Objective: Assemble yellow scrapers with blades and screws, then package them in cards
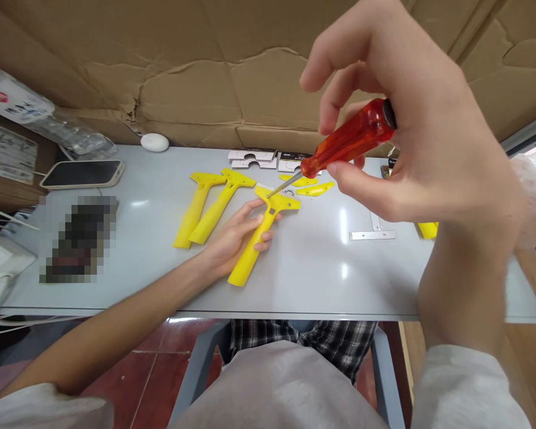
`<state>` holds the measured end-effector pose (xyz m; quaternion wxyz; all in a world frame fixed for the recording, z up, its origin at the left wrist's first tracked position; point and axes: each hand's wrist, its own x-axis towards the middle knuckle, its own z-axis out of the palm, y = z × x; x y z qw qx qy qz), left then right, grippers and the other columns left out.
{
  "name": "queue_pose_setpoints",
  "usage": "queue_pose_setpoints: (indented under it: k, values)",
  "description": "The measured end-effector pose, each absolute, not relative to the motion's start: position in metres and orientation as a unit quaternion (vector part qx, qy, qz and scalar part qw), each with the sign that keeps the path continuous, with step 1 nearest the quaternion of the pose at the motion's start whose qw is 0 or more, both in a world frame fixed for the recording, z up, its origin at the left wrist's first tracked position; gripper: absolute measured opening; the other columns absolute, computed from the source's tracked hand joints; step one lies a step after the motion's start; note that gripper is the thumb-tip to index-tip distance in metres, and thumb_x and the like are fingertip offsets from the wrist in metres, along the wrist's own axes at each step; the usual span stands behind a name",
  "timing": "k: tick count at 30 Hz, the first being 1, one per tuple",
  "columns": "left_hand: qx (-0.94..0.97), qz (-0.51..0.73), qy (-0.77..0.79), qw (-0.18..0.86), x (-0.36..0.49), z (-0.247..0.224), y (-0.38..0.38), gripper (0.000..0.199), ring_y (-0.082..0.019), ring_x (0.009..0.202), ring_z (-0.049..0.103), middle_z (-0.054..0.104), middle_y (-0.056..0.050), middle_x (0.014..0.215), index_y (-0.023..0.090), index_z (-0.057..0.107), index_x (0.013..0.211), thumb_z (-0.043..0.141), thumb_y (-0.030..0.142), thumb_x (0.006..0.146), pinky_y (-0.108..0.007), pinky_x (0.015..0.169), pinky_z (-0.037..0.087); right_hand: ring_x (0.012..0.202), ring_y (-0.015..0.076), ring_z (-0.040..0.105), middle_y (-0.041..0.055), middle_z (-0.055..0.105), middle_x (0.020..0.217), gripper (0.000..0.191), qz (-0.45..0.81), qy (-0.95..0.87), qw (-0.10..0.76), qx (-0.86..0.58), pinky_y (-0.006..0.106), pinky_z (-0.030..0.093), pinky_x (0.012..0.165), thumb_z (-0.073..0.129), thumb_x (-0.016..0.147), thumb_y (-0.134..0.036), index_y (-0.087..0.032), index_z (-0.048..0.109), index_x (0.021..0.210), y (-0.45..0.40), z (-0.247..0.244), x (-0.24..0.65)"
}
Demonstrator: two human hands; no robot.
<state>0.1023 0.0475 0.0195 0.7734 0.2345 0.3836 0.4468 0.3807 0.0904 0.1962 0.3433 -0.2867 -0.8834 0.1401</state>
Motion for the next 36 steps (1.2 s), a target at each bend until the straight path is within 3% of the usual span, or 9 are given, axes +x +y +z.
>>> queue_pose_setpoints:
  k: [5,13,20,26,29,33,36]
  values:
    - [0.232,0.448,0.383,0.773,0.102,0.019,0.048,0.049,-0.012,0.066,0.064,0.073,-0.008,0.112,0.027,0.054,0.126,0.084,0.020,0.089,-0.020,0.051,0.046,0.106,0.0293,0.073,-0.0008,0.068,0.126,0.064,0.107,-0.884,0.344,-0.297,0.047,0.069,0.085,0.088,0.075,-0.025,-0.045,0.070,0.132,0.089,0.195,0.383]
    - [0.232,0.443,0.382,0.777,0.101,0.018,0.048,0.049,-0.012,0.067,0.064,0.072,-0.008,0.114,0.028,0.053,0.127,0.084,0.020,0.089,-0.020,0.052,0.046,0.101,0.0251,0.074,-0.0022,0.070,0.117,0.056,0.086,-0.892,0.339,-0.286,0.042,0.072,0.081,0.087,0.079,-0.029,-0.047,0.071,0.130,0.093,0.195,0.384]
    - [0.234,0.446,0.380,0.776,0.102,0.019,0.048,0.048,-0.012,0.067,0.064,0.072,-0.007,0.111,0.027,0.052,0.126,0.084,0.020,0.090,-0.019,0.051,0.045,0.087,0.0192,0.073,-0.0020,0.071,0.104,0.044,0.048,-0.902,0.334,-0.269,0.034,0.068,0.068,0.086,0.085,-0.035,-0.041,0.072,0.126,0.098,0.197,0.382]
    - [0.234,0.444,0.377,0.779,0.102,0.019,0.048,0.049,-0.012,0.067,0.063,0.072,-0.007,0.112,0.028,0.053,0.125,0.085,0.021,0.088,-0.019,0.052,0.045,0.079,0.0191,0.072,-0.0036,0.072,0.096,0.040,0.018,-0.900,0.332,-0.284,0.035,0.065,0.060,0.088,0.084,-0.043,-0.042,0.072,0.121,0.101,0.196,0.382]
    - [0.236,0.443,0.377,0.779,0.101,0.018,0.048,0.049,-0.012,0.068,0.063,0.072,-0.007,0.112,0.028,0.053,0.125,0.085,0.021,0.089,-0.020,0.052,0.046,0.086,0.0217,0.073,-0.0021,0.071,0.101,0.038,0.039,-0.891,0.329,-0.311,0.038,0.067,0.067,0.085,0.087,-0.044,-0.043,0.071,0.123,0.096,0.196,0.381]
    - [0.236,0.442,0.378,0.778,0.102,0.018,0.048,0.049,-0.012,0.068,0.064,0.072,-0.007,0.112,0.028,0.053,0.125,0.085,0.021,0.088,-0.020,0.052,0.046,0.106,0.0266,0.072,0.0000,0.067,0.127,0.050,0.093,-0.880,0.343,-0.314,0.043,0.069,0.080,0.087,0.082,-0.034,-0.043,0.070,0.129,0.087,0.195,0.380]
    - [0.239,0.445,0.379,0.776,0.102,0.018,0.048,0.050,-0.012,0.067,0.064,0.072,-0.008,0.114,0.027,0.053,0.125,0.086,0.022,0.088,-0.019,0.051,0.045,0.107,0.0274,0.073,-0.0002,0.068,0.124,0.054,0.111,-0.876,0.350,-0.312,0.044,0.069,0.084,0.087,0.080,-0.029,-0.045,0.070,0.129,0.086,0.195,0.380]
